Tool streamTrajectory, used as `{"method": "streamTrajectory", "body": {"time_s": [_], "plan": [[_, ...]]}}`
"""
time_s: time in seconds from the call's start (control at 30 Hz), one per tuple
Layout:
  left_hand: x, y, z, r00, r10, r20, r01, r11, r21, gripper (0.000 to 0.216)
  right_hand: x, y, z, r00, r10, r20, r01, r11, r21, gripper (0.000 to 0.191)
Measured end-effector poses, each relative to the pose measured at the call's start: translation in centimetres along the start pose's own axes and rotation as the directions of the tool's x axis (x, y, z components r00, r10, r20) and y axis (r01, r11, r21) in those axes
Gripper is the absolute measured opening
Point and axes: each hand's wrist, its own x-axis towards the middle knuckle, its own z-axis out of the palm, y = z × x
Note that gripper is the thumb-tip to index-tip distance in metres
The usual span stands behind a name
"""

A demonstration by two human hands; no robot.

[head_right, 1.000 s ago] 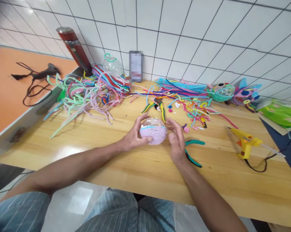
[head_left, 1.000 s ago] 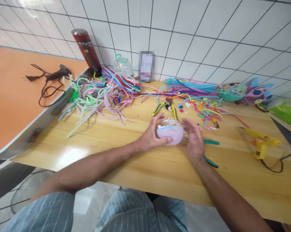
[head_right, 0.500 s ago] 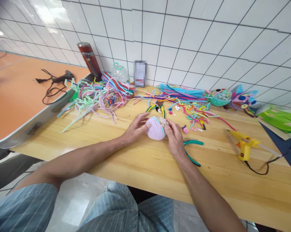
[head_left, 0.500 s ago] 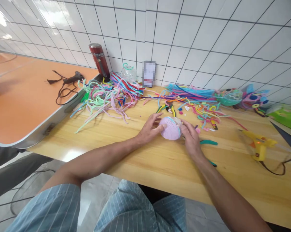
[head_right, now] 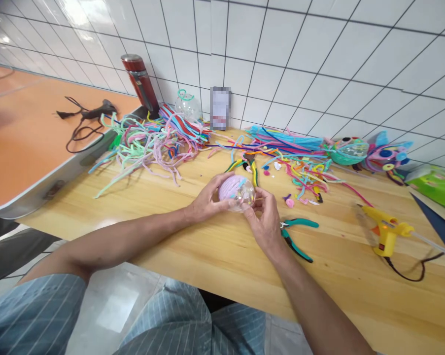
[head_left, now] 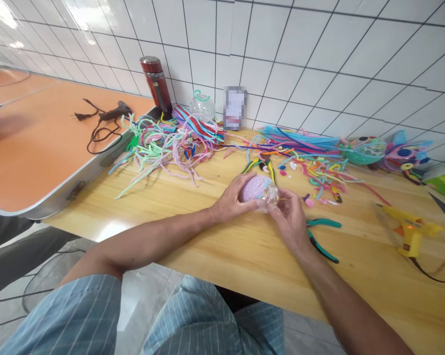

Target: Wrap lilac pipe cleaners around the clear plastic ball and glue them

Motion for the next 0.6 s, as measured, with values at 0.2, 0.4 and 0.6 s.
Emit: {"method": "streamTrajectory", "body": {"time_s": [0.2,0.4,0.6], "plan": [[0.0,-0.9,0.6,0.989,0.147,0.013,-0.147,0.984,0.097,0.109,-0.2,-0.1,0.1,1.0,0.006,0.021,-0.005,0.998,-0.064,0.065],[0.0,-1.4,0.8,0.972,0.233,0.007,-0.231,0.959,0.165,0.1,0.1,-0.4,-0.4,0.999,-0.004,0.032,0.007,0.993,-0.115,0.056],[-0.3,-1.0,0.9,0.964,0.264,0.001,-0.261,0.952,0.163,0.092,-0.3,-1.0,-0.1,1.0,-0.028,-0.004,0.027,0.984,-0.177,0.058]]}}
